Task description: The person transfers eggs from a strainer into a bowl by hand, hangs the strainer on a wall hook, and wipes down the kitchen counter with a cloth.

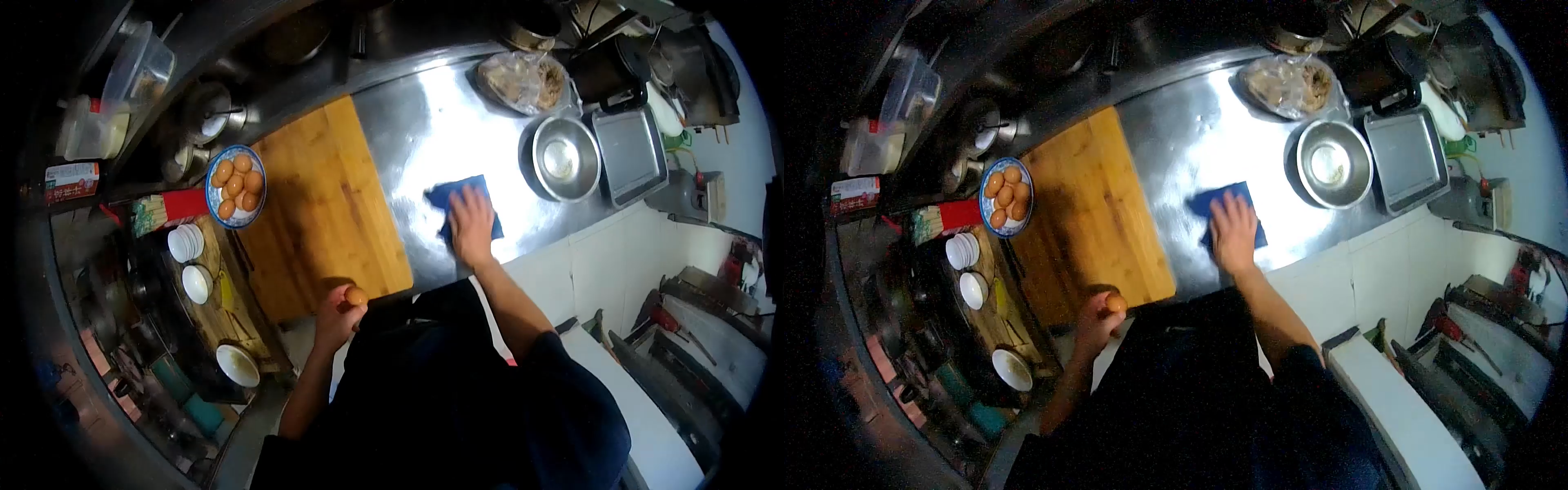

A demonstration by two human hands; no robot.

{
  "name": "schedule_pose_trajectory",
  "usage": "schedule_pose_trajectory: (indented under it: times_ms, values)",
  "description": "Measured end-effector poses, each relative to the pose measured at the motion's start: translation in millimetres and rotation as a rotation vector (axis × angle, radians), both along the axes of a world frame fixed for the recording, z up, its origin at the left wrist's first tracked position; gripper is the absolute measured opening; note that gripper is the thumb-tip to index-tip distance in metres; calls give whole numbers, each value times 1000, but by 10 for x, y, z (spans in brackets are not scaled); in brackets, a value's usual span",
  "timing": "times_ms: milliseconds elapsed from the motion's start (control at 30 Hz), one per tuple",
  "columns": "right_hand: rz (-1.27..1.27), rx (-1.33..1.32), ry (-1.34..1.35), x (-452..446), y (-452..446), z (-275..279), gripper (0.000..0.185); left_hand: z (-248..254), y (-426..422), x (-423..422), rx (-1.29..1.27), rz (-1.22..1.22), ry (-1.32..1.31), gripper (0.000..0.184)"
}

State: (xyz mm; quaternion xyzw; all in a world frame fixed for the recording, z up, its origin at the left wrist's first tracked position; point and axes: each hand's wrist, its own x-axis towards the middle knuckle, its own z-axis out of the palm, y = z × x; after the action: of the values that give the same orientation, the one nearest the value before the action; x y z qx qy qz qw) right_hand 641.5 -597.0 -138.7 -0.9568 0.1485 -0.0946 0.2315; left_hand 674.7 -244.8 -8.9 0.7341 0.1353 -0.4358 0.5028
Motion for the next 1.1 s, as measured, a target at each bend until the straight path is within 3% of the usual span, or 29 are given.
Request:
schedule_pose_trajectory:
  times_ms: [67, 133, 167, 267, 333, 467, 600, 667, 733, 800, 967, 1033, 1100]
  values:
    - [188, -2, 50, -477, -28, 105, 41, -100, 51, -108, -22, 68, -51, 53]
    - [124, 9, 37, -749, -368, -1, 45, -141, 82, -156, -31, 103, -41, 52]
    - [-28, -80, 86, -700, -488, -69, 50, -148, 96, -175, -35, 131, -39, 51]
    - [-272, -220, 22, 170, -653, -343, 51, -104, 121, -196, 0, 99, -37, 50]
    - [-300, -212, -74, 1004, -577, -458, 52, 17, 85, -154, 29, 104, -7, 51]
    - [16, -146, -98, 2014, -61, -410, 50, -31, 185, -329, -3, 178, 4, 54]
    - [455, -8, -100, 1097, 331, -181, 50, -126, 220, -411, 19, 179, -33, 57]
    - [600, 71, 88, 254, 268, 1, 50, -69, 216, -407, 117, 146, 38, 59]
    - [642, 92, 197, -346, 133, 55, 49, -151, 282, -480, 93, 184, 60, 59]
    - [524, 279, 81, -215, 17, -113, 49, -159, 347, -531, 86, 220, 79, 59]
    - [623, 197, -267, 2085, 544, 688, 43, -4, 418, -546, 103, 261, 28, 61]
    - [697, 211, -251, 2852, 888, 569, 39, -2, 491, -626, 80, 329, 18, 62]
    - [779, 128, -266, 3404, 1183, 88, 37, -71, 585, -744, 60, 408, 33, 64]
